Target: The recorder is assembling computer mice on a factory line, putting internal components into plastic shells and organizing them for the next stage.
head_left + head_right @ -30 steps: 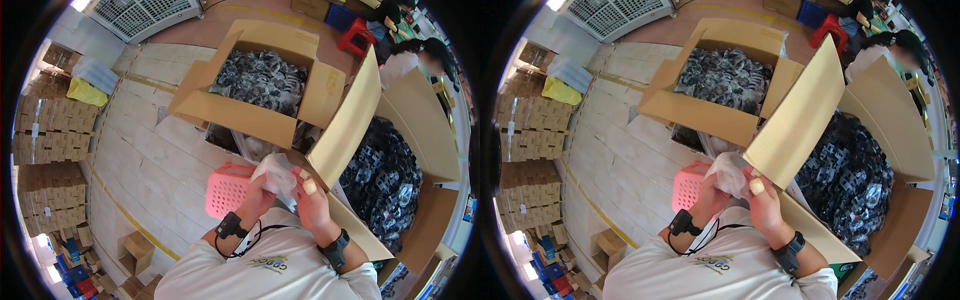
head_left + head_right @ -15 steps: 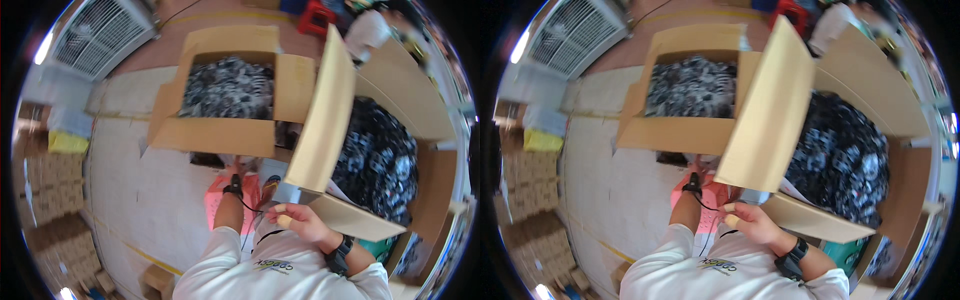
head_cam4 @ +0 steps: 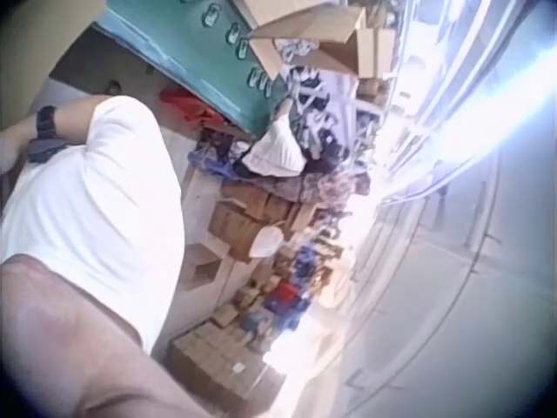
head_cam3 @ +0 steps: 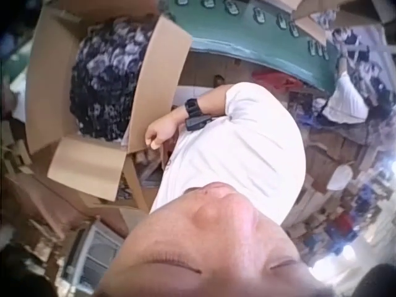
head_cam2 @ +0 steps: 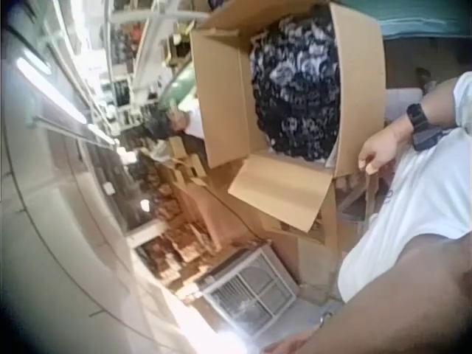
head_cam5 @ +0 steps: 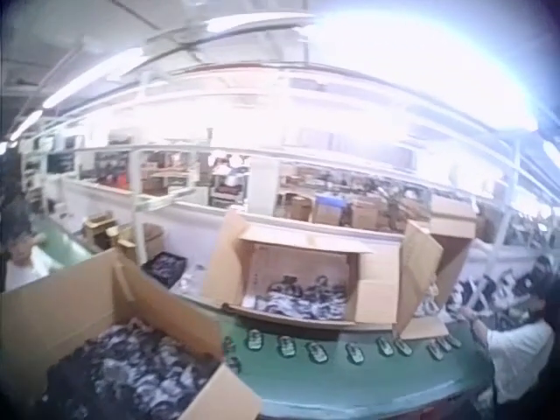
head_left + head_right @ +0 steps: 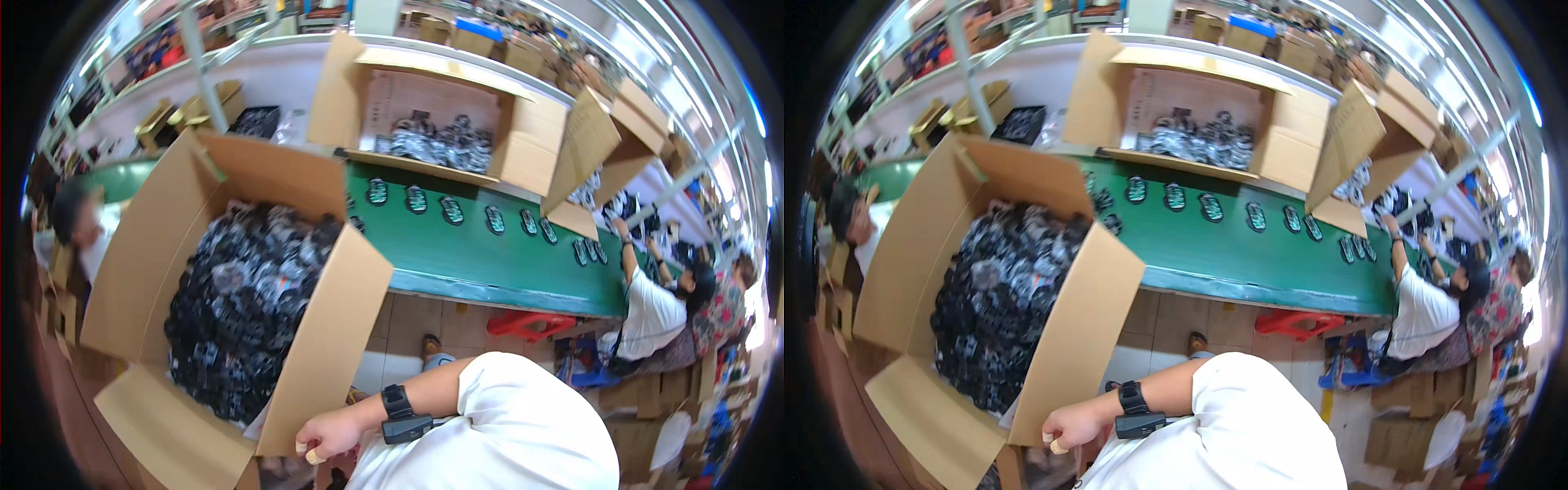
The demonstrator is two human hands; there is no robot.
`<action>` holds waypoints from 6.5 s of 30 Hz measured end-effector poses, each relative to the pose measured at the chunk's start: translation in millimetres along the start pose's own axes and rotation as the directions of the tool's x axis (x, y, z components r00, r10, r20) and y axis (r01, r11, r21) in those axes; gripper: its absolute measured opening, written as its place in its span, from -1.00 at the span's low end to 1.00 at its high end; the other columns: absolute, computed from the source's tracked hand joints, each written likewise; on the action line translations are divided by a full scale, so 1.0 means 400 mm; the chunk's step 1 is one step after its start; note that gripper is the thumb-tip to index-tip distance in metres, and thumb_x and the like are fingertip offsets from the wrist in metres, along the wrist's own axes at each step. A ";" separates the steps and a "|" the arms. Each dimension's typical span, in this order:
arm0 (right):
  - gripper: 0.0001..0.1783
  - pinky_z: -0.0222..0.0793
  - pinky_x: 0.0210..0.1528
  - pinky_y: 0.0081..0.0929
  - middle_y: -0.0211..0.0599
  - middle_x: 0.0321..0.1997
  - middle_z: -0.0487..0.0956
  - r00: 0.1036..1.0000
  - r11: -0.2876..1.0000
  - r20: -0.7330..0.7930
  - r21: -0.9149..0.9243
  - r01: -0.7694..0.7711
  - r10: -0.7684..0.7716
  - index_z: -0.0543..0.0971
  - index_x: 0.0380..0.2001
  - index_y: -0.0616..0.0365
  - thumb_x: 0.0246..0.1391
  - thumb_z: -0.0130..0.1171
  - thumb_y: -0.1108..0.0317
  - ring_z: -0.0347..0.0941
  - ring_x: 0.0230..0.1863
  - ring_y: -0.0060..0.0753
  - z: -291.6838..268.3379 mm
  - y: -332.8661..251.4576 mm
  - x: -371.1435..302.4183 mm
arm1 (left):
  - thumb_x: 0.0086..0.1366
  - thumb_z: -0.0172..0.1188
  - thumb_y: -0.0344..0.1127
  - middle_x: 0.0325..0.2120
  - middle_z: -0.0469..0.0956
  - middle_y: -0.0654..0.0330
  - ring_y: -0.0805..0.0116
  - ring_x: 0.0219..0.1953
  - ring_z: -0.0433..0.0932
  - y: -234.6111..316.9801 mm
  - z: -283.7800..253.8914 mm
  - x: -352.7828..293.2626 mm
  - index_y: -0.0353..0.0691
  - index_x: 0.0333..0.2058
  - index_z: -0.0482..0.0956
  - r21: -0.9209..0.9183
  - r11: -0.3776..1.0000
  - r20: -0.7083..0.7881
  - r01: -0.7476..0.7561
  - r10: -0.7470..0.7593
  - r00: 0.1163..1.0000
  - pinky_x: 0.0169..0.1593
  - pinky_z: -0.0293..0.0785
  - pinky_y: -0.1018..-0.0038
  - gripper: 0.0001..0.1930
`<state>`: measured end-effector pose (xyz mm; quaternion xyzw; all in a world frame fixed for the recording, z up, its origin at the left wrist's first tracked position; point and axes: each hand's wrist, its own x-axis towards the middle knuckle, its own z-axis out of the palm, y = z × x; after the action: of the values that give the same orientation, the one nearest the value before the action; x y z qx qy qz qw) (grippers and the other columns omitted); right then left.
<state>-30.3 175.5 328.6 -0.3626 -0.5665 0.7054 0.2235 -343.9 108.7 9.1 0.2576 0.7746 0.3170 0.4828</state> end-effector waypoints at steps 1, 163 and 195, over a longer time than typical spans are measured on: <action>-0.65 0.52 -0.17 -0.37 -0.17 -0.14 0.64 0.999 1.000 -0.031 0.005 0.024 -0.024 0.55 -0.02 0.28 0.23 0.16 0.26 0.57 -0.16 -0.36 -0.014 0.003 -0.052 | 0.20 0.20 -0.38 -0.27 0.64 -0.03 0.17 -0.20 0.64 0.004 0.024 -0.030 -0.29 0.04 0.57 0.082 0.997 0.090 -0.012 0.005 0.996 -0.11 0.57 0.28 -0.60; -0.08 0.31 0.27 -0.21 0.31 0.20 0.47 -0.869 0.950 -0.489 0.233 -0.208 -0.071 0.23 0.26 0.54 0.07 0.31 0.01 0.41 0.26 0.15 -0.998 0.709 -2.650 | -0.07 0.51 0.24 0.37 -0.26 -0.54 -0.37 0.46 -0.29 0.684 2.202 -1.962 -0.62 0.37 -0.35 -0.272 0.020 0.722 -0.962 0.665 -0.190 0.48 -0.20 0.03 0.45; -0.41 0.32 0.18 -0.39 -0.16 0.17 0.51 -0.814 0.870 -0.581 -0.414 0.268 -0.026 0.34 0.23 0.36 0.28 0.22 0.21 0.44 0.14 -0.31 -0.942 0.578 -2.497 | 0.35 0.09 -0.36 -0.23 0.64 -0.07 0.17 -0.13 0.62 0.881 2.061 -2.002 -0.40 -0.04 0.50 -0.429 0.053 0.775 -0.902 0.534 -0.337 -0.03 0.49 0.31 -0.72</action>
<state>916.2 -369.4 328.5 -0.6026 -0.0062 -0.1409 0.7855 761.3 -21.2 463.5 0.8967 0.0785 0.2195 0.3762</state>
